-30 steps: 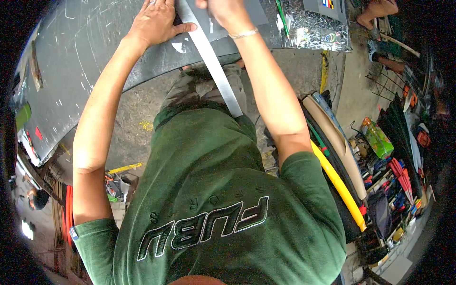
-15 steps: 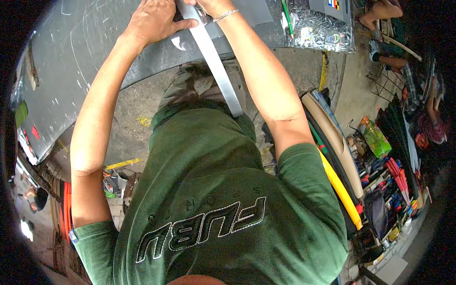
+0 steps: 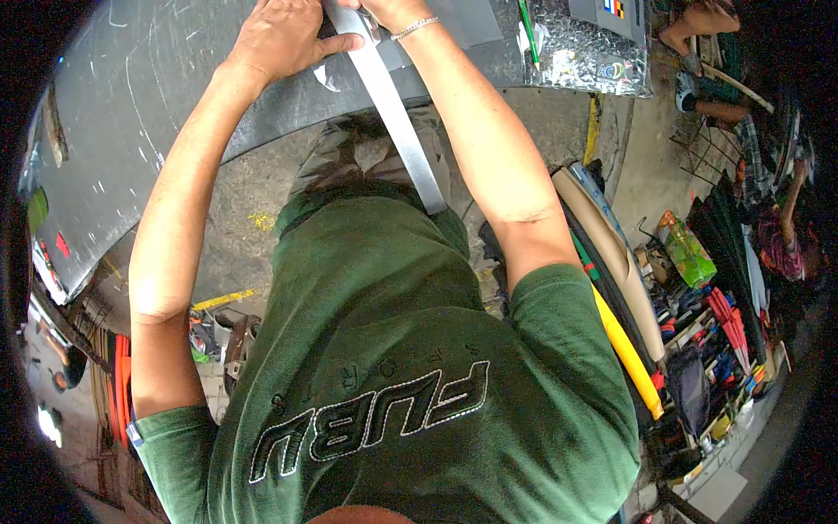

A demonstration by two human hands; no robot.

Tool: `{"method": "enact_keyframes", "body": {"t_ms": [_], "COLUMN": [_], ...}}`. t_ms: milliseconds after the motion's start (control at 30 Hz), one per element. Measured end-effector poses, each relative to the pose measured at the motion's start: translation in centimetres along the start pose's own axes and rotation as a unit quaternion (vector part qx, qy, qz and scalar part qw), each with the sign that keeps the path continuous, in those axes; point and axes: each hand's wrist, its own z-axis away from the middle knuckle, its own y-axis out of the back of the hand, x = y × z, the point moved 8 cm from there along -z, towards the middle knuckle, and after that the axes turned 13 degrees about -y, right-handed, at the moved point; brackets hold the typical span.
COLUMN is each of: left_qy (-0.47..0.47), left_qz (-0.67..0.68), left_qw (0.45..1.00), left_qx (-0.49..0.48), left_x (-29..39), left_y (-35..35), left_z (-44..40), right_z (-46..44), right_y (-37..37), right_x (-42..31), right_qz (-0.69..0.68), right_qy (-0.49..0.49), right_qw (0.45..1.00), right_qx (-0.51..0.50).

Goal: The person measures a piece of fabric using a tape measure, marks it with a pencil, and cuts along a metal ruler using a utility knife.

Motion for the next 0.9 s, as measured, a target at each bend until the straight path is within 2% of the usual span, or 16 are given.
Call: {"method": "enact_keyframes", "body": {"t_ms": [167,267,367,467,600,667,733,833,900], "left_qy": [0.002,-0.012,0.005,-0.004,0.001,0.000,0.001,0.000,0.000], "left_qz": [-0.002,-0.046,-0.002,-0.033,-0.001,-0.002,0.001,0.005,0.008], "left_qw": [1.000,0.998,1.000,0.999,1.000,1.000,1.000,1.000,1.000], "left_qx": [-0.003,0.037,-0.004,0.017,-0.005,0.007,0.006,0.001,0.000], "left_x": [0.0,-0.6,0.0,-0.3,0.0,-0.1,-0.1,0.0,0.2], "left_y": [0.1,-1.3,0.0,-0.8,0.1,-0.2,-0.3,-0.2,0.3], "left_z": [0.0,-0.1,0.0,-0.1,0.0,0.1,0.1,0.1,0.2], "right_z": [0.1,0.3,0.5,0.6,1.0,0.9,0.7,0.7,0.8], "right_y": [0.0,-0.1,-0.3,-0.4,-0.6,-0.2,-0.3,-0.2,-0.3], "right_x": [-0.1,-0.3,-0.4,-0.6,-0.8,-1.5,-2.5,-2.0,-2.1], "right_qz": [0.011,0.012,0.023,0.031,0.058,0.142,0.270,0.251,0.256], "right_qy": [0.010,0.014,0.020,0.031,0.030,0.098,0.236,0.205,0.214], "right_qw": [1.000,1.000,0.999,0.999,0.998,0.983,0.928,0.944,0.940], "right_qx": [-0.004,0.006,0.010,0.006,0.025,0.055,0.101,0.062,0.072]}}
